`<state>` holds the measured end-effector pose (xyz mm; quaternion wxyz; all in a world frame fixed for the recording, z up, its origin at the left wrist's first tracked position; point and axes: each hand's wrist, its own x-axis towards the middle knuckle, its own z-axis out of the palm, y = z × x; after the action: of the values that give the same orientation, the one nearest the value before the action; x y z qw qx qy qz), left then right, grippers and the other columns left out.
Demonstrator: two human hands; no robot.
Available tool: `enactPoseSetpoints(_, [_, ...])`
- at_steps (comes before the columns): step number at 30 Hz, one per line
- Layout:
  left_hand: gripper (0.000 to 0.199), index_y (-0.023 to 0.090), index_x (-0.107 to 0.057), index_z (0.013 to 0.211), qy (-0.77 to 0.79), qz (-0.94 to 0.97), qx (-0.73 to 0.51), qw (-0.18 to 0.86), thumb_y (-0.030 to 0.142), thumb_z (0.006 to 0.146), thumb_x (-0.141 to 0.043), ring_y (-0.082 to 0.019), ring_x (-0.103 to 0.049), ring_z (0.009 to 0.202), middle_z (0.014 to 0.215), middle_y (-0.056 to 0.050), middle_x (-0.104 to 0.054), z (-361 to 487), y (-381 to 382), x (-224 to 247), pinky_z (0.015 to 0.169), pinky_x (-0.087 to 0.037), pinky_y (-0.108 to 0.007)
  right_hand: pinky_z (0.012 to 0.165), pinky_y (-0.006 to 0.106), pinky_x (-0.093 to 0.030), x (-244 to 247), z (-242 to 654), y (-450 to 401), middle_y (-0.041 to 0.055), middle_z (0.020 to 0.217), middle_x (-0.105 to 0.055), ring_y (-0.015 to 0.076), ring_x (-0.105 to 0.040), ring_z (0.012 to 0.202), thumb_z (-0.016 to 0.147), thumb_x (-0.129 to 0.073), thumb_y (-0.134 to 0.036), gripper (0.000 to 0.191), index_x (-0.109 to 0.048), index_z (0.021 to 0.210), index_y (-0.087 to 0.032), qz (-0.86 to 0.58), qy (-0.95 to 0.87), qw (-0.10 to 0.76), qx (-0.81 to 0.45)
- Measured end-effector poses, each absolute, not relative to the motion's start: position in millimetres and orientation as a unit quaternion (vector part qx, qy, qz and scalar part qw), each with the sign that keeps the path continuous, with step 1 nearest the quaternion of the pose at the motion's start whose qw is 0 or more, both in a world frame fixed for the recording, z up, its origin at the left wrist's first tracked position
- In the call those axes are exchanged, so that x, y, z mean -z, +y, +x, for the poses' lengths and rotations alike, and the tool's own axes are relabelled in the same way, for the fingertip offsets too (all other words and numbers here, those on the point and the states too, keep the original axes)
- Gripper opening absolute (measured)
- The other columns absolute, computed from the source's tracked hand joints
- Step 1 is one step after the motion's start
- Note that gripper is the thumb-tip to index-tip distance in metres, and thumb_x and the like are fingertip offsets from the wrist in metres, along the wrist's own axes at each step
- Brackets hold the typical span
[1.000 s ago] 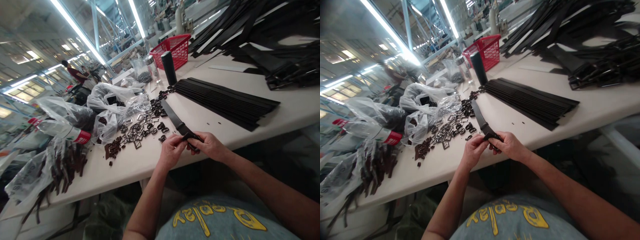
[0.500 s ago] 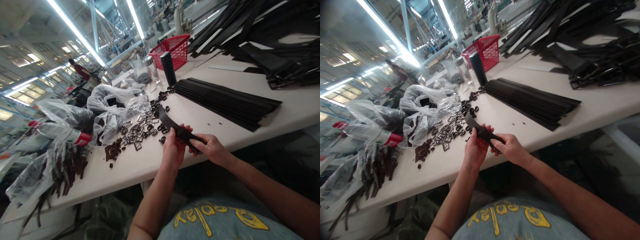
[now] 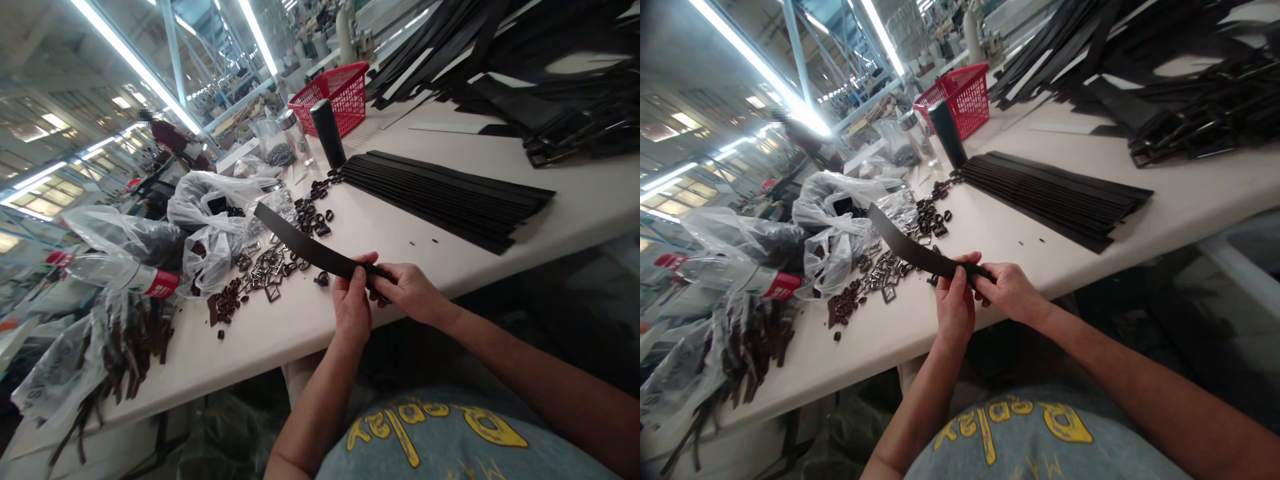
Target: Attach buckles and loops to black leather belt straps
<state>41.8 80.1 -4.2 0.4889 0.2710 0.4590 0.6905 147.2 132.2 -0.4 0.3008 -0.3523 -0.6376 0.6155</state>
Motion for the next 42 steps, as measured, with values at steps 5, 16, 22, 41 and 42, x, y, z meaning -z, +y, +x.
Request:
enactPoseSetpoints(5, [0.039, 0.023, -0.063, 0.111, 0.461, 0.263, -0.665, 0.526, 0.051, 0.083, -0.067, -0.012, -0.06, 0.063, 0.122, -0.009, -0.07, 39, 79, 8, 0.041, -0.041, -0.02, 0.052, 0.027, -0.05, 5, 151, 132, 0.002, 0.059, -0.064, 0.0161, -0.062, 0.052, 0.088, -0.057, -0.045, 0.031, -0.061, 0.073, -0.019, -0.318, -0.674, 0.307, -0.593])
enactPoseSetpoints(16, [0.018, 0.017, -0.067, 0.077, 0.464, 0.266, -0.637, 0.555, 0.034, 0.081, -0.065, -0.022, -0.07, 0.077, 0.097, -0.008, -0.077, 26, 80, -2, 0.052, -0.054, -0.026, 0.059, 0.025, -0.052, 2, 155, 129, 0.0059, 0.086, -0.074, 0.014, -0.063, 0.057, 0.089, -0.054, -0.025, 0.033, -0.069, 0.117, -0.016, -0.299, -0.752, 0.241, -0.536])
enactPoseSetpoints(22, [0.032, 0.014, -0.075, 0.084, 0.488, 0.297, -0.57, 0.59, 0.043, 0.085, -0.063, -0.023, -0.069, 0.07, 0.096, -0.011, -0.076, 19, 79, 1, 0.049, -0.053, -0.029, 0.06, 0.027, -0.054, 7, 155, 126, 0.0042, 0.094, -0.074, 0.0135, -0.063, 0.055, 0.085, -0.058, -0.023, 0.045, -0.062, 0.13, -0.022, -0.293, -0.752, 0.266, -0.527])
enactPoseSetpoints(41, [0.043, 0.02, -0.068, 0.118, 0.422, 0.157, -0.693, 0.563, 0.037, 0.078, -0.068, -0.01, -0.058, 0.058, 0.118, -0.012, -0.073, 43, 88, 16, 0.041, -0.039, -0.019, 0.047, 0.026, -0.05, 11, 149, 140, 0.0006, 0.062, -0.063, 0.015, -0.061, 0.05, 0.083, -0.062, -0.054, 0.036, -0.057, 0.079, -0.019, -0.36, -0.614, 0.287, -0.641])
enactPoseSetpoints(42, [0.044, 0.02, -0.068, 0.115, 0.419, 0.154, -0.689, 0.571, 0.036, 0.075, -0.07, -0.012, -0.06, 0.061, 0.117, -0.012, -0.073, 42, 88, 14, 0.041, -0.04, -0.019, 0.047, 0.026, -0.051, 13, 148, 140, 0.0002, 0.062, -0.063, 0.0148, -0.061, 0.049, 0.083, -0.062, -0.054, 0.035, -0.057, 0.079, -0.019, -0.364, -0.61, 0.289, -0.642])
